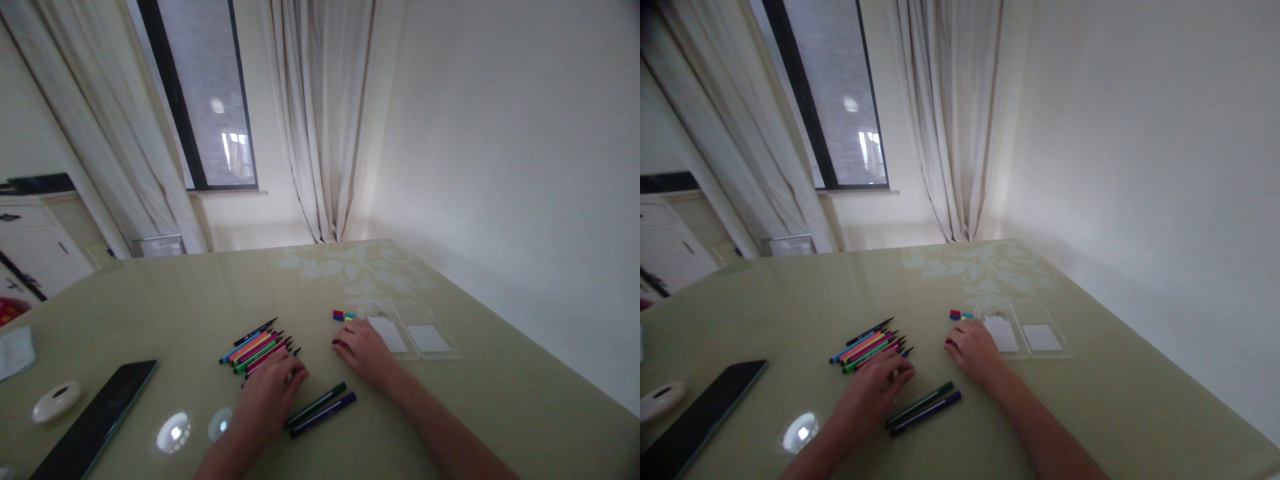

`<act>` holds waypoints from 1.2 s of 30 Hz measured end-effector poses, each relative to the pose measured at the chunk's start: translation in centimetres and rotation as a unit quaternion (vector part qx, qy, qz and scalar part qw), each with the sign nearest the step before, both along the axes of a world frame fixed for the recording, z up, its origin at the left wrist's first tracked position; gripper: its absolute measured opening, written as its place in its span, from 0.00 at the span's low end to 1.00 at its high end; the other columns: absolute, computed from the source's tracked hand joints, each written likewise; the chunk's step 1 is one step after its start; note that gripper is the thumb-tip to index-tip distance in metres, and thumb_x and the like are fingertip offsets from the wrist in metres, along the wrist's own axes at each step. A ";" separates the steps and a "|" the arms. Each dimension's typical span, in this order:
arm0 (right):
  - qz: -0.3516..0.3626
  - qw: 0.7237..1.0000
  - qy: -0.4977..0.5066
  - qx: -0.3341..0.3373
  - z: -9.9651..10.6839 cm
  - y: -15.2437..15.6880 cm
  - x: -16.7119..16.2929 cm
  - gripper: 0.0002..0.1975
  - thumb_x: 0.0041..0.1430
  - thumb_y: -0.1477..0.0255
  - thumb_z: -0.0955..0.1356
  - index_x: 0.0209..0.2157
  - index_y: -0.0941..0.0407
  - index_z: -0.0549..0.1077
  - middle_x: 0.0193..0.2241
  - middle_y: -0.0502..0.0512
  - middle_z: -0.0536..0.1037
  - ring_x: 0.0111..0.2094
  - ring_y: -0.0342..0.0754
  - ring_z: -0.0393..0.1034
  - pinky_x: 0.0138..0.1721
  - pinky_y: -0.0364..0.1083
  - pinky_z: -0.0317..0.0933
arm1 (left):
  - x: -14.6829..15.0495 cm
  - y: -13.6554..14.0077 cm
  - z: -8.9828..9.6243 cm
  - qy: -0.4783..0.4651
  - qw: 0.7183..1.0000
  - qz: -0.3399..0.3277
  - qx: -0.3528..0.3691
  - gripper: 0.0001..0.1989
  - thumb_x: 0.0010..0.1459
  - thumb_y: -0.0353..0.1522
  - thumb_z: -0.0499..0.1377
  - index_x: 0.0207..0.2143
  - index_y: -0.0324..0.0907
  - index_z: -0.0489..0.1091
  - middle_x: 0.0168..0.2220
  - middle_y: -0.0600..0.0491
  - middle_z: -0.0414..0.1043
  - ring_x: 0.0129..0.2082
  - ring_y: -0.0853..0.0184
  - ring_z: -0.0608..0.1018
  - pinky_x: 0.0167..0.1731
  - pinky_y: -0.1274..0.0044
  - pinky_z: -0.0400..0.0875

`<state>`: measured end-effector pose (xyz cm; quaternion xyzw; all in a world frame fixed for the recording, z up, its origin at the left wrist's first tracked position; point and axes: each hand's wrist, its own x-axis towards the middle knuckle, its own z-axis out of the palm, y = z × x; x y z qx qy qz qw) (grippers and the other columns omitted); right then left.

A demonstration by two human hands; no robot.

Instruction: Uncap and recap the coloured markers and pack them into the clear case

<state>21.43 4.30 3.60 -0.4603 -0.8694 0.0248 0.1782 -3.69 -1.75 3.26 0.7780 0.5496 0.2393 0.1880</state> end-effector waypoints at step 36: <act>0.140 0.960 0.240 -0.023 0.4 -0.3 -2.0 0.09 0.71 0.77 0.64 0.46 0.55 0.75 0.43 0.57 0.78 0.47 0.50 0.71 0.51 0.49 0.63 | -0.9 1.1 -0.6 0.045 0.981 0.015 0.187 0.08 0.72 0.36 0.53 0.44 0.46 0.71 0.42 0.51 0.78 0.43 0.58 0.79 0.45 0.68 0.72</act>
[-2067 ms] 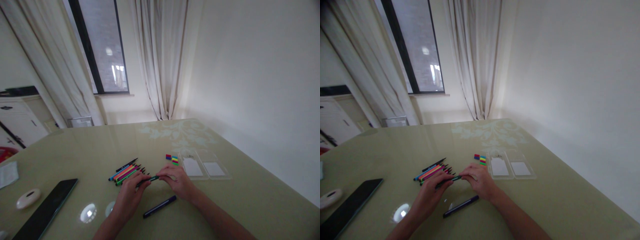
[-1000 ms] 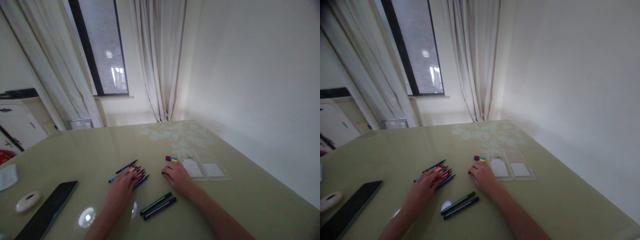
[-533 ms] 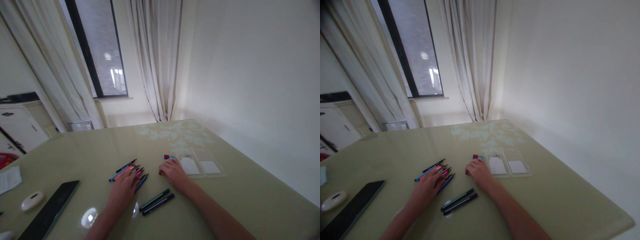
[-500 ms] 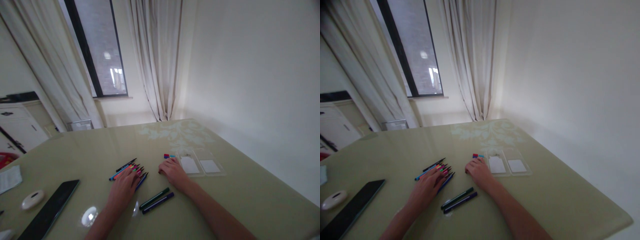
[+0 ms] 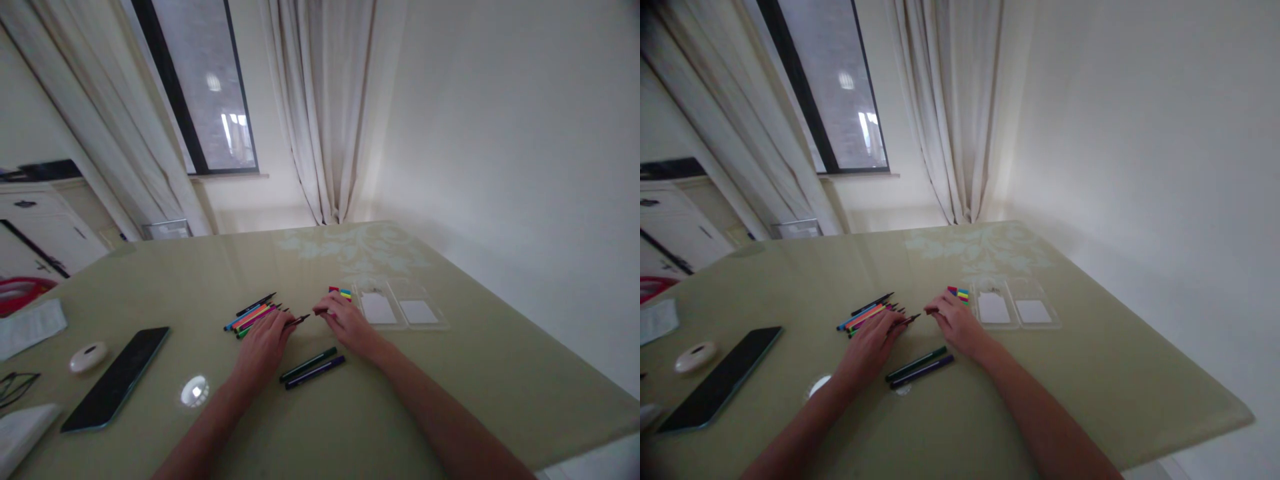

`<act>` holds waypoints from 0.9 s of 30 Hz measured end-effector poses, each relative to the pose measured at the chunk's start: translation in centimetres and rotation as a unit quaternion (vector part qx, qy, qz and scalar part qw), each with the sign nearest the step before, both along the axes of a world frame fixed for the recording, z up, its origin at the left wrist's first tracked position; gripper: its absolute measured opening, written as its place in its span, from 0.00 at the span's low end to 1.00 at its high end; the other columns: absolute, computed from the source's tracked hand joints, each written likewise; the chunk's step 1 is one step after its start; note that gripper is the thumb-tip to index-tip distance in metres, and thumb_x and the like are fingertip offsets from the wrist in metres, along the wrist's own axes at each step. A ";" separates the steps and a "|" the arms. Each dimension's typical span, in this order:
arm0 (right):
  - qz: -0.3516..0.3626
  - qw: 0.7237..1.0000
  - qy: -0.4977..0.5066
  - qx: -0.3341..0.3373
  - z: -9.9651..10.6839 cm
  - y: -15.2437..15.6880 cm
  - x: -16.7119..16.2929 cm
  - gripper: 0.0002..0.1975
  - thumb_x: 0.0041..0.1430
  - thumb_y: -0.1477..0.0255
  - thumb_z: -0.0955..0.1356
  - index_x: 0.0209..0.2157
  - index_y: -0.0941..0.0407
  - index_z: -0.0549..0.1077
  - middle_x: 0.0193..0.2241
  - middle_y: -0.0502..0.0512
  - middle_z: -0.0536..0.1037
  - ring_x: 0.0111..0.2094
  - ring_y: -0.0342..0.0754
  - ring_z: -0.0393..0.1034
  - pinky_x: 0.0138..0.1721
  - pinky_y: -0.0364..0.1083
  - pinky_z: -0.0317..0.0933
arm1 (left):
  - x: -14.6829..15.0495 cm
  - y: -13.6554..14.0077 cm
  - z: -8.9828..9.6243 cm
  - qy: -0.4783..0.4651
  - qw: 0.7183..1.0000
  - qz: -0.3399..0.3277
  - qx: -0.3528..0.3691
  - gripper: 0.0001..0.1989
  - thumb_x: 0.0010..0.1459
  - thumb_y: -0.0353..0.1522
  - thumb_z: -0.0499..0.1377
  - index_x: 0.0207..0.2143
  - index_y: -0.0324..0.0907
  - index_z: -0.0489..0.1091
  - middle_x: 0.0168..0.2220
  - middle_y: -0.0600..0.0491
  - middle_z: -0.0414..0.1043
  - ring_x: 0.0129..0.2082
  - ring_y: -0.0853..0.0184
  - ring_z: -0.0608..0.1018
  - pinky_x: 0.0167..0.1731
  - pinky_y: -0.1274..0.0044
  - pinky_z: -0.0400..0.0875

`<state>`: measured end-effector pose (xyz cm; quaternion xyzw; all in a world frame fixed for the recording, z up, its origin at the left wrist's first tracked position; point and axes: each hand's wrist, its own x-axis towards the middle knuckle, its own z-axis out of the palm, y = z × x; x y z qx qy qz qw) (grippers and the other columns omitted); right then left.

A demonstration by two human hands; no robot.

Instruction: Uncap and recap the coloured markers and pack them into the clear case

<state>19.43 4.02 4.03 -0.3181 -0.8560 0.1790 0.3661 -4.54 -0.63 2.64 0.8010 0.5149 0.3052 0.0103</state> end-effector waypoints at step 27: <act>0.016 0.955 0.191 -0.224 1.0 -0.8 0.0 0.14 0.55 0.59 0.78 0.33 0.55 0.81 0.32 0.53 0.84 0.35 0.50 0.79 0.41 0.49 0.71 | 1.9 -1.1 1.2 -0.191 0.977 -0.051 -0.075 0.10 0.69 0.37 0.58 0.37 0.43 0.75 0.33 0.53 0.74 0.33 0.66 0.75 0.35 0.76 0.68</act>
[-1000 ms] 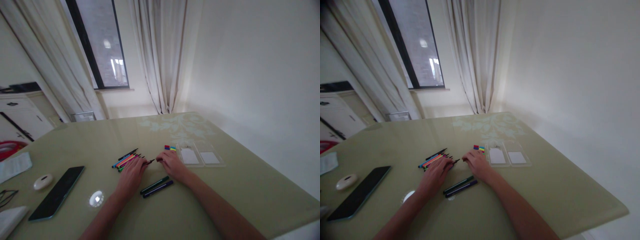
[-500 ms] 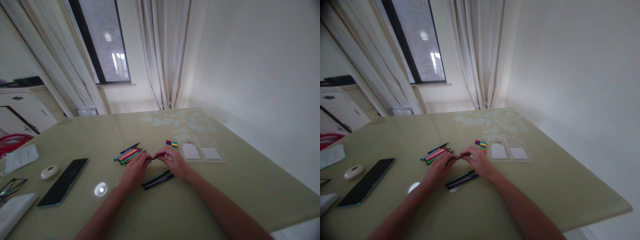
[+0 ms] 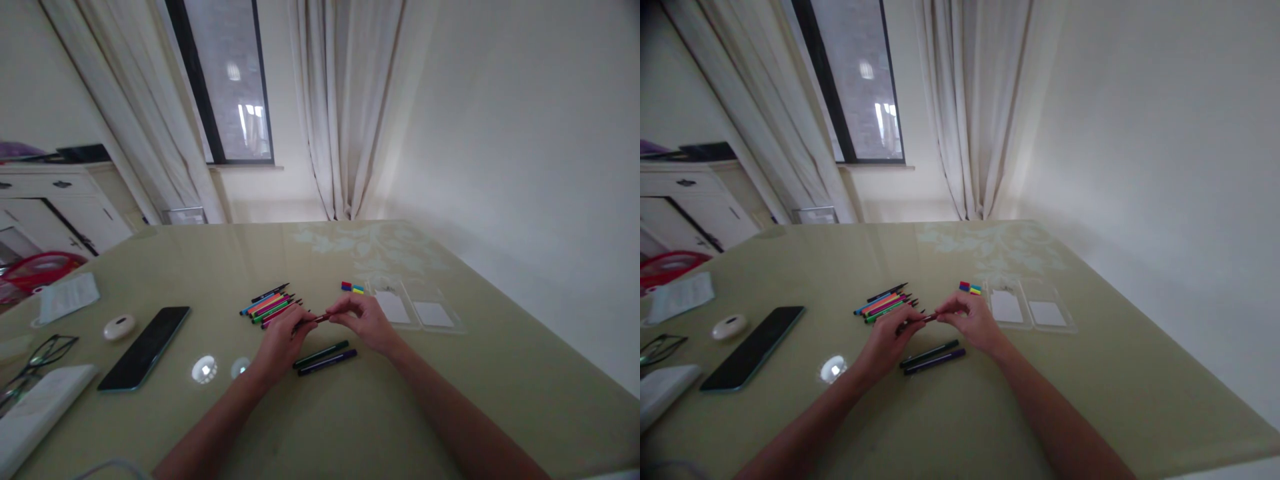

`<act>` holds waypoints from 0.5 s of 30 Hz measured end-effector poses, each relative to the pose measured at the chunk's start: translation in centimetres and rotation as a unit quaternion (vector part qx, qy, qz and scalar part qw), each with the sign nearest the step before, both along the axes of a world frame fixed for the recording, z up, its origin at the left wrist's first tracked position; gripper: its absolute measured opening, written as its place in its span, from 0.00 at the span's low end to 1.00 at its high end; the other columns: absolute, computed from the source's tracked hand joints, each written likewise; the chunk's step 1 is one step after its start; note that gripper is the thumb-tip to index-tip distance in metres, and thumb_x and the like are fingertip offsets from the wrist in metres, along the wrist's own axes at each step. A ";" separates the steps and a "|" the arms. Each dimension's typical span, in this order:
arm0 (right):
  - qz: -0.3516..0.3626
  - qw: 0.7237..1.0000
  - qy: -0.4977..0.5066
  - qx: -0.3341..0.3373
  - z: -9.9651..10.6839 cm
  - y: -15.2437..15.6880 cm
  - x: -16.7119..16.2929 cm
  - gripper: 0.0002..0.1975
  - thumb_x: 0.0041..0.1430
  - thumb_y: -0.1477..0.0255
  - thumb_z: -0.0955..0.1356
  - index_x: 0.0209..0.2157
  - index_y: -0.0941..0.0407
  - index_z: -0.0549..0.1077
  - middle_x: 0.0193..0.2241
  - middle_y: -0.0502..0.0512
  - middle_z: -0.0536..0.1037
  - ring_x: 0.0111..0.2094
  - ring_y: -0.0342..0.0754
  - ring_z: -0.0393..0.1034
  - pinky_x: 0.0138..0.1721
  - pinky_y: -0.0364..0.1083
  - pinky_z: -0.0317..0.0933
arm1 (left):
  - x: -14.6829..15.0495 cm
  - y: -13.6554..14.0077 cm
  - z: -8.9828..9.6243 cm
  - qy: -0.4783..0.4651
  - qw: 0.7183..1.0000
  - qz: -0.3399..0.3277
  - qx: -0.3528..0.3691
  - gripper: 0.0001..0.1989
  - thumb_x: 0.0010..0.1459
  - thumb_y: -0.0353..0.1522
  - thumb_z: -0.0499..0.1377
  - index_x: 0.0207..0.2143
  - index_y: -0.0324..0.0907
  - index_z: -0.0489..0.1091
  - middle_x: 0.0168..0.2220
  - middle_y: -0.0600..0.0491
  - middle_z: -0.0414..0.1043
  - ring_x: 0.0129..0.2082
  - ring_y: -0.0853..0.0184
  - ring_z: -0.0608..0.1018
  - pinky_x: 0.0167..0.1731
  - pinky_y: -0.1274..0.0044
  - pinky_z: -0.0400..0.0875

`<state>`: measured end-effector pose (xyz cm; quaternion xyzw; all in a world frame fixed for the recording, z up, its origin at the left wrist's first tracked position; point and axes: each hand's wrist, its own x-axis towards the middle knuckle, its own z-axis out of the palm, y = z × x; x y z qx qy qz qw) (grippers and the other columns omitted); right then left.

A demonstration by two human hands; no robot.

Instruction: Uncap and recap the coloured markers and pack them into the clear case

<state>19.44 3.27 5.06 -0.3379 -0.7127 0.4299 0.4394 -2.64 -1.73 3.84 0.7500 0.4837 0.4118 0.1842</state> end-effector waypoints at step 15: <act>-0.106 0.948 -0.270 0.135 -0.8 3.1 3.7 0.05 0.63 0.71 0.73 0.39 0.55 0.83 0.42 0.57 0.83 0.46 0.53 0.76 0.52 0.53 0.65 | -0.6 -0.8 1.5 0.196 0.977 -0.068 -0.041 0.11 0.67 0.39 0.59 0.36 0.47 0.79 0.34 0.51 0.78 0.36 0.62 0.77 0.37 0.71 0.69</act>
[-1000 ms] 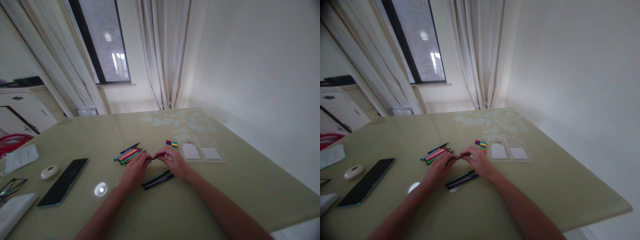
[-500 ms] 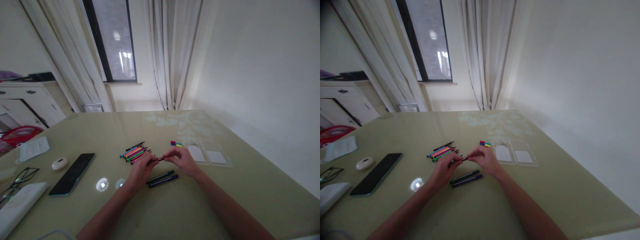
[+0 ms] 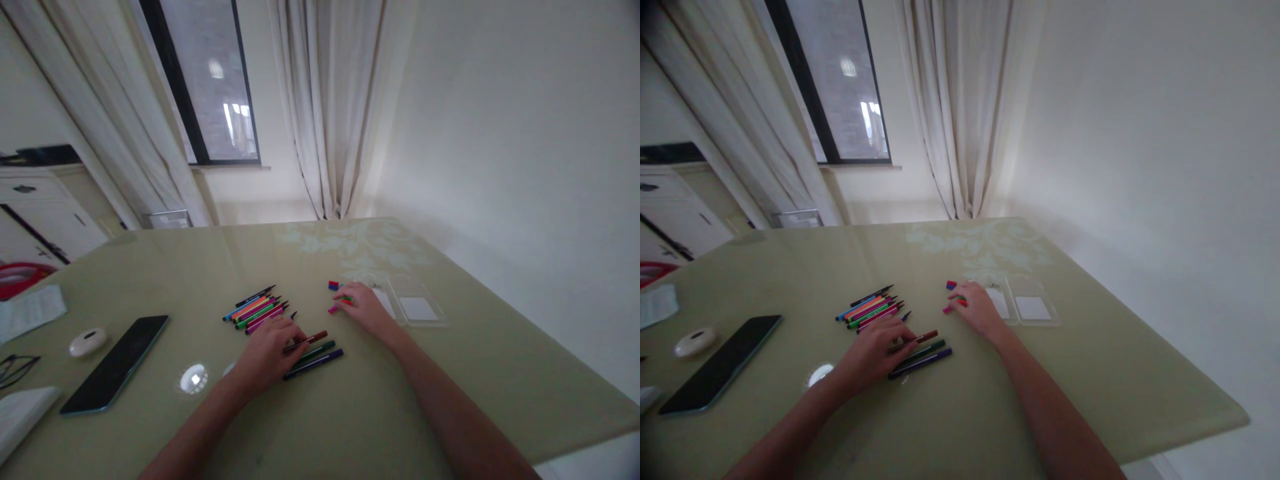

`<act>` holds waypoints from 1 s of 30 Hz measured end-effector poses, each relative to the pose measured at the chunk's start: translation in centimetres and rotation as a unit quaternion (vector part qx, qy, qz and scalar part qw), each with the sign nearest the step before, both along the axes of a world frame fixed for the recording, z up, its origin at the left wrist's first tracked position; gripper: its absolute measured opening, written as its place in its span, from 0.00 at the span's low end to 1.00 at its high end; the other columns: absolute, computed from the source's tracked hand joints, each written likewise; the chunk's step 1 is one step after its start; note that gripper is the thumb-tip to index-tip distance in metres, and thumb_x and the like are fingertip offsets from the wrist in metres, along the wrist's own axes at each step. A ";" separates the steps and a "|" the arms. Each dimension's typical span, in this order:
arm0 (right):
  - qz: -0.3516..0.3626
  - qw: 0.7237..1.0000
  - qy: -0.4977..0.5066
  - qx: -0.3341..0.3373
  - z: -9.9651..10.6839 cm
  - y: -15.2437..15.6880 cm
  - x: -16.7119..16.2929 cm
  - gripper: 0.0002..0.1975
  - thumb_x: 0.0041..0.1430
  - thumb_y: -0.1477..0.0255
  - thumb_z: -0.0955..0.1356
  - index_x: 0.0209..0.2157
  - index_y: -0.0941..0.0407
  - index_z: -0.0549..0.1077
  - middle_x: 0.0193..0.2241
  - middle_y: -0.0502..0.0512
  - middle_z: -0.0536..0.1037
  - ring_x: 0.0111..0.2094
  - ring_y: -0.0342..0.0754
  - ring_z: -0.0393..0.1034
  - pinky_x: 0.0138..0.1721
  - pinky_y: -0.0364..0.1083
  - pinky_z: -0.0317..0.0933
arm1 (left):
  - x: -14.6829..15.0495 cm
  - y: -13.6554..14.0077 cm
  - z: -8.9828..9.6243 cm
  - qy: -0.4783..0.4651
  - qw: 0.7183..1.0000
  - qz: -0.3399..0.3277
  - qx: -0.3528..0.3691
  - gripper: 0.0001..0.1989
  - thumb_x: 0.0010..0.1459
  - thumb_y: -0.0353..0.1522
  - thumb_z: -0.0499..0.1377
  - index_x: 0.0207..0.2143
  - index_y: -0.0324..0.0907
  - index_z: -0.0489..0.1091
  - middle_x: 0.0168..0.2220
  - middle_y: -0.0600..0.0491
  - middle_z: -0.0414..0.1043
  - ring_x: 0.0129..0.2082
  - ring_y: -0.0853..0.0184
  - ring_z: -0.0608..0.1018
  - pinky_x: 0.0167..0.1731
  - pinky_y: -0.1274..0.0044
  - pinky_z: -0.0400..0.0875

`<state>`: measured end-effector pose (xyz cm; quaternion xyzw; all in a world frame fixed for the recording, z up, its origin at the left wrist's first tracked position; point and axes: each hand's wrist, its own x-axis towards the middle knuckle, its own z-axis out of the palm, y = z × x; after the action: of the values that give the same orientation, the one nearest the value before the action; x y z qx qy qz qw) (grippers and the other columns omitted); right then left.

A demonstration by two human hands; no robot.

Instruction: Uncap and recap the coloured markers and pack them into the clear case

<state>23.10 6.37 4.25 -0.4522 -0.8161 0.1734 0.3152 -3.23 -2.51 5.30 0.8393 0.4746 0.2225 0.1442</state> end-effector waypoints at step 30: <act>-0.084 0.975 -0.176 0.110 -1.1 0.0 -2.2 0.13 0.73 0.68 0.64 0.52 0.50 0.78 0.63 0.59 0.71 0.60 0.58 0.61 0.57 0.58 0.54 | -2.1 2.3 -2.1 0.052 0.989 0.137 0.001 0.04 0.66 0.34 0.60 0.37 0.46 0.74 0.42 0.49 0.77 0.46 0.56 0.78 0.45 0.68 0.69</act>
<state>20.92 6.40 3.17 -0.5052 -0.8319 -0.0272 0.2281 -5.36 -0.25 3.22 0.7768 0.5920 0.1965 0.0868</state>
